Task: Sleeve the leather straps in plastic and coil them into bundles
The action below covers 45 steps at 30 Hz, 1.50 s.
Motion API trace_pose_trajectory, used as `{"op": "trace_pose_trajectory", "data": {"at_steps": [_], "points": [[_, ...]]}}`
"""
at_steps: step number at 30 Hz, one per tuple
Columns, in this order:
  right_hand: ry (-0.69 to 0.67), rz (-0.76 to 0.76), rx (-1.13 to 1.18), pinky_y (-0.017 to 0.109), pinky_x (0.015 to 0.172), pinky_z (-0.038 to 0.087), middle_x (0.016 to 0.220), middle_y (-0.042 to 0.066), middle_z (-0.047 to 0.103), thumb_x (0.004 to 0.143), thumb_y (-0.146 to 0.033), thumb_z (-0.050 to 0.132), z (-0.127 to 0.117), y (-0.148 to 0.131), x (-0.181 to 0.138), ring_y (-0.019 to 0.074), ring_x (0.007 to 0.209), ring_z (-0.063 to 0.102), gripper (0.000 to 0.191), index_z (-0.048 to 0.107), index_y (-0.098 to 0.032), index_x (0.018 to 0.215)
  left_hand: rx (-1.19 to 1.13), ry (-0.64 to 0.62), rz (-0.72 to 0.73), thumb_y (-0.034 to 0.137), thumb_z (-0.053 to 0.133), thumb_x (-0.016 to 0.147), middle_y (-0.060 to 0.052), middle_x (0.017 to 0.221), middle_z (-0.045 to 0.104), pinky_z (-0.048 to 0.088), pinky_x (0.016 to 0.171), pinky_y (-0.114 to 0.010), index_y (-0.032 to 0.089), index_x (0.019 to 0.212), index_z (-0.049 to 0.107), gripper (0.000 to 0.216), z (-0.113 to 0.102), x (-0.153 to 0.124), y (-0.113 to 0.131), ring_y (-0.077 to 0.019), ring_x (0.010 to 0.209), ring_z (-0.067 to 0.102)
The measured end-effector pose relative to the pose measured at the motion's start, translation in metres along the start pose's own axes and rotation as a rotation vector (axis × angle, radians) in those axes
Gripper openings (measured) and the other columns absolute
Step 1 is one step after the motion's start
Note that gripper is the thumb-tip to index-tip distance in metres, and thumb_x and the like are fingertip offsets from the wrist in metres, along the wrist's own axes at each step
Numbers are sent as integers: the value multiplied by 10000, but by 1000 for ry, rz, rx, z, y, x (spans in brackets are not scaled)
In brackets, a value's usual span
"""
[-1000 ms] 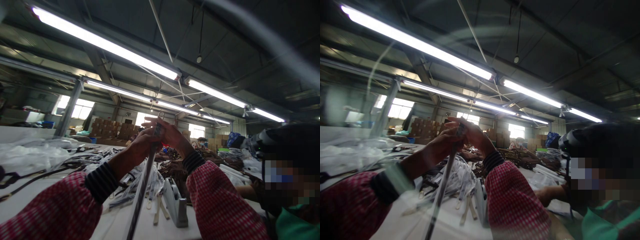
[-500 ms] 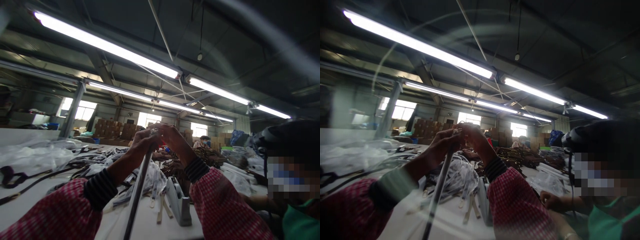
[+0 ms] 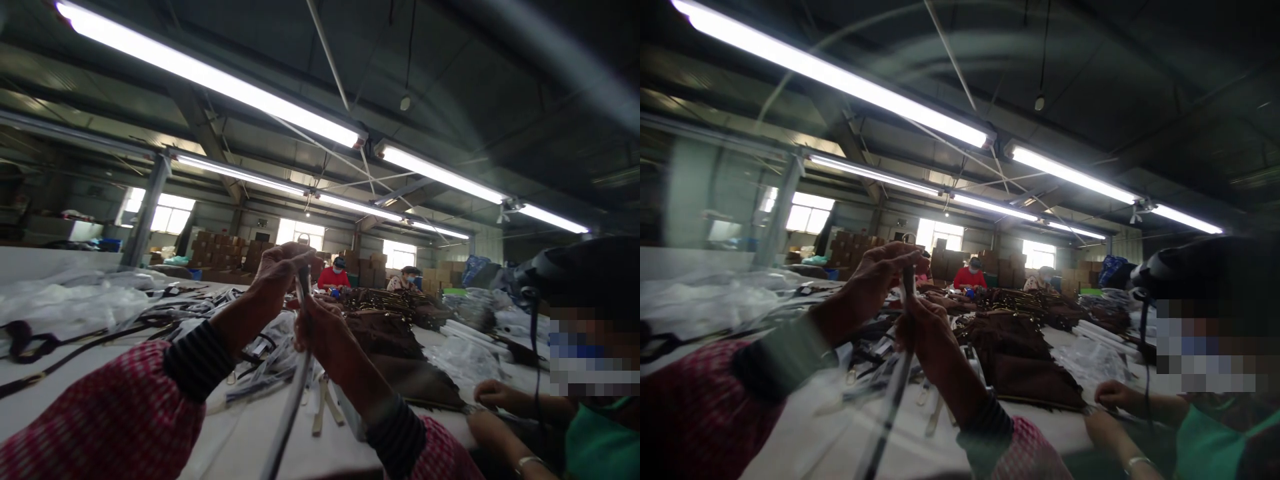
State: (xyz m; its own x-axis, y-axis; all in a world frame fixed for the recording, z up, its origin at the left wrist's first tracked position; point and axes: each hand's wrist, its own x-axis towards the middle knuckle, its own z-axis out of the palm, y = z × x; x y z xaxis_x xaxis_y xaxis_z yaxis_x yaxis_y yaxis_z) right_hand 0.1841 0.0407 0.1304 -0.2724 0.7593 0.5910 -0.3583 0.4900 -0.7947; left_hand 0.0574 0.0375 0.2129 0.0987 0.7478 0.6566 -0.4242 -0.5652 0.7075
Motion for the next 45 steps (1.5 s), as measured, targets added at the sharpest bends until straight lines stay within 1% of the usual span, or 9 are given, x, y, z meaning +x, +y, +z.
{"op": "trace_pose_trajectory", "data": {"at_steps": [4,9,12,16,21,29,38,40,45], "points": [[180,-38,-313,242,407,135,456,-87,379,819,-516,786,-36,-7,-21,60,403,211,386,630,-184,697,164,-96,-48,311,870,606,-96,869,802,523,618,-279,158,821,769,282,-26,-12,-12,-229,778,728],[163,13,-665,264,459,171,475,-60,387,802,-521,792,-70,-27,-44,80,452,272,453,585,-187,577,334,-291,-257,427,836,691,-96,832,784,504,558,-264,165,860,804,313,-47,-20,-32,-201,678,675],[89,74,-767,272,489,201,519,-47,402,814,-530,776,-74,-28,-52,95,499,305,454,598,-179,587,497,-518,-210,468,769,776,-74,829,776,435,486,-235,193,859,812,290,-45,-23,-46,-184,618,632],[13,81,-886,271,532,240,587,-32,420,849,-537,751,-75,-26,-57,109,570,340,469,601,-170,598,647,-777,-198,373,750,784,-33,603,680,415,507,-250,198,635,739,229,-44,-30,-71,-187,539,612],[-57,246,-815,262,497,226,559,-45,435,791,-580,788,-84,-24,-61,95,526,324,478,614,-168,621,524,-855,-405,383,667,839,-57,637,703,434,532,-261,189,645,667,274,-54,-39,-99,-174,506,617],[-108,360,-699,265,478,177,551,-62,413,784,-528,817,-86,-8,-59,78,505,296,414,676,-152,684,240,-783,-636,492,746,821,2,575,594,262,451,-228,174,784,637,339,-66,-59,-106,-96,450,425],[-306,430,-721,247,510,263,567,-55,475,858,-431,767,-89,22,-45,92,521,377,329,643,-163,714,454,-583,-516,471,744,725,-24,542,630,347,428,-236,171,630,628,335,-84,-61,-122,-128,416,522],[-286,331,-875,244,540,300,584,-43,508,906,-387,718,-88,28,-44,105,547,418,280,663,-164,745,472,-532,-505,509,765,734,-20,566,645,344,423,-229,166,663,642,372,-91,-62,-120,-132,422,549],[-124,-241,-1332,254,657,367,755,14,652,1050,-341,565,-78,36,-49,136,666,560,259,697,-180,896,236,-485,-720,716,660,847,-102,863,777,453,514,-235,145,914,716,578,-101,-74,-105,-162,595,674]]}}
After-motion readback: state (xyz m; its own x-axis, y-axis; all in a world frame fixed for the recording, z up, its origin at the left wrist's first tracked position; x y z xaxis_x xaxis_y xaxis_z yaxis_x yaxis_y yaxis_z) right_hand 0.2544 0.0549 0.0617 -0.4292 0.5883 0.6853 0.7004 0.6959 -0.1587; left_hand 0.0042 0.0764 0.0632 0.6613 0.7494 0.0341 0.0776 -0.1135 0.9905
